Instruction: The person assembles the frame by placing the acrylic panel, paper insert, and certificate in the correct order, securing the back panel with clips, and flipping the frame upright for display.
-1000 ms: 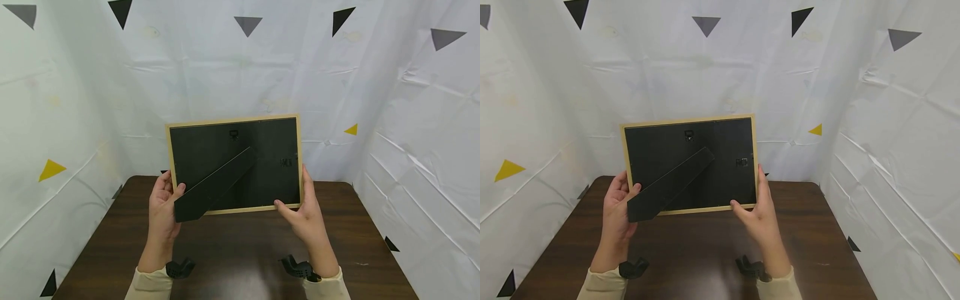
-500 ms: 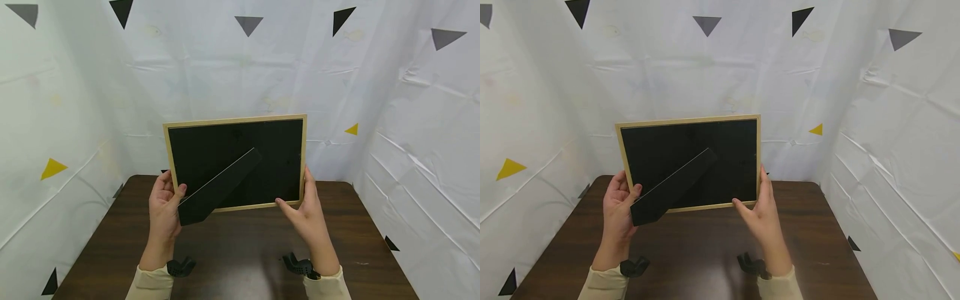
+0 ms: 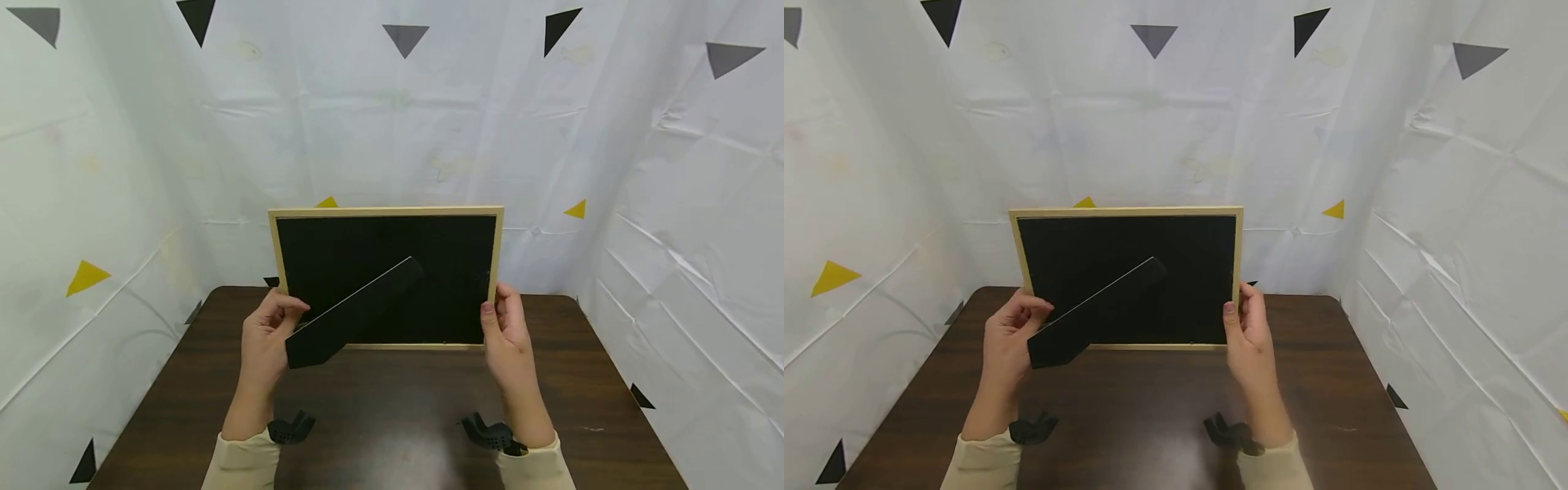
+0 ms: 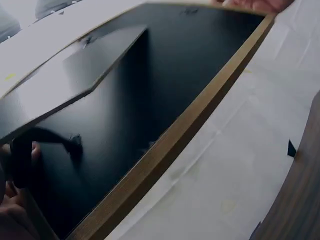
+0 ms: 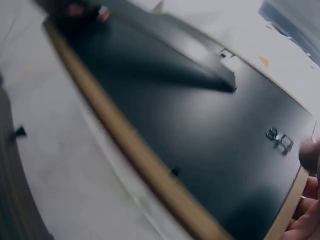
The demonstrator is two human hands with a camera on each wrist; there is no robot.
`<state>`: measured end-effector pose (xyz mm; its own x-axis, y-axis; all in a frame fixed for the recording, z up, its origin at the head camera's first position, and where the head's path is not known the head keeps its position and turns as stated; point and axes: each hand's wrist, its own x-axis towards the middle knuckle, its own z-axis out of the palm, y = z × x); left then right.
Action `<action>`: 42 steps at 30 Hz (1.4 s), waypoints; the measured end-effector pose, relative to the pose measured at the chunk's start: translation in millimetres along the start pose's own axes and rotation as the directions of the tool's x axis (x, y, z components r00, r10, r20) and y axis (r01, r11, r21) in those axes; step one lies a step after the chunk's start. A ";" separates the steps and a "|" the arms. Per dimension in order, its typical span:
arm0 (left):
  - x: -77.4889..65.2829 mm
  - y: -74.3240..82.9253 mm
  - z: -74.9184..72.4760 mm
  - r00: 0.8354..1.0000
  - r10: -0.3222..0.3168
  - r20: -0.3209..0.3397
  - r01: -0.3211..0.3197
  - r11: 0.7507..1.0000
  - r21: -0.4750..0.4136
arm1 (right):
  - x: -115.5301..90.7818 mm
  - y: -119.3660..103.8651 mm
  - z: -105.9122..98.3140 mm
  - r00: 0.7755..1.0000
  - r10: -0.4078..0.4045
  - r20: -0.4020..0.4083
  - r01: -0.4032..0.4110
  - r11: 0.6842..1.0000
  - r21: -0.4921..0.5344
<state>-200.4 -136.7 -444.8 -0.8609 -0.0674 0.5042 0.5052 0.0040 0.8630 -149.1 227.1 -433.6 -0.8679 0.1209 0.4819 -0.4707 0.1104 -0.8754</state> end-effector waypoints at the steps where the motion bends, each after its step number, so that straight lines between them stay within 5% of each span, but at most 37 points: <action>1: -0.2 -0.1 -2.0 1.000 -0.012 0.026 0.011 0.999 0.040 | 0.7 -0.9 -0.2 0.999 0.030 -0.017 -0.029 0.997 0.068; 4: 0.5 -1.8 -7.3 0.990 -0.060 0.128 0.048 0.994 0.098 | 1.9 -1.3 -2.7 0.994 0.109 -0.030 -0.102 0.979 0.177; 8: 3.3 -6.2 -10.9 0.972 -0.086 0.218 0.055 0.988 0.143 | 1.7 0.3 -9.2 0.986 0.165 0.016 -0.165 0.966 0.200; 13: 3.4 -8.2 -10.9 0.982 -0.053 0.180 0.007 0.969 0.246 | 1.4 4.5 -18.3 0.977 0.203 0.069 -0.201 0.979 -0.035; 16: 2.6 -11.4 -12.3 0.984 -0.014 0.177 -0.053 0.929 0.367 | 1.4 6.2 -19.0 0.981 0.192 0.036 -0.175 0.946 -0.274; 18: 2.5 -15.7 -13.3 0.976 0.020 0.219 -0.121 0.880 0.459 | 1.7 7.8 -17.3 0.985 0.171 0.004 -0.158 0.915 -0.370; 21: 3.5 -23.1 -12.6 0.944 0.062 0.325 -0.240 0.805 0.543 | 2.8 11.2 -13.4 0.988 0.150 -0.044 -0.154 0.892 -0.425; 23: 4.3 -25.1 -11.0 0.919 0.048 0.392 -0.277 0.786 0.553 | 3.6 14.0 -11.4 0.986 0.148 -0.074 -0.165 0.884 -0.438; 29: 3.5 -23.4 -9.8 0.885 -0.116 0.451 -0.172 0.819 0.548 | 5.6 22.2 -8.5 0.978 0.173 -0.118 -0.208 0.879 -0.430; 33: 1.2 -22.6 -9.0 0.861 -0.237 0.449 -0.079 0.811 0.580 | 6.2 27.8 -7.3 0.978 0.171 -0.118 -0.205 0.890 -0.408; 37: -1.8 -23.3 -4.4 0.859 -0.256 0.443 -0.079 0.789 0.609 | 6.2 33.8 -5.3 0.983 0.128 -0.134 -0.171 0.905 -0.390; 42: -3.1 -20.6 1.8 0.877 -0.197 0.438 -0.130 0.781 0.611 | 7.0 38.5 -2.9 0.985 0.046 -0.167 -0.105 0.926 -0.364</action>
<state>-208.2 -134.8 -464.0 -0.8810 0.3775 0.2851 0.4693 0.6214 0.6274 -172.8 235.1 -463.9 -0.8499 0.2890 0.4407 -0.2866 0.4483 -0.8467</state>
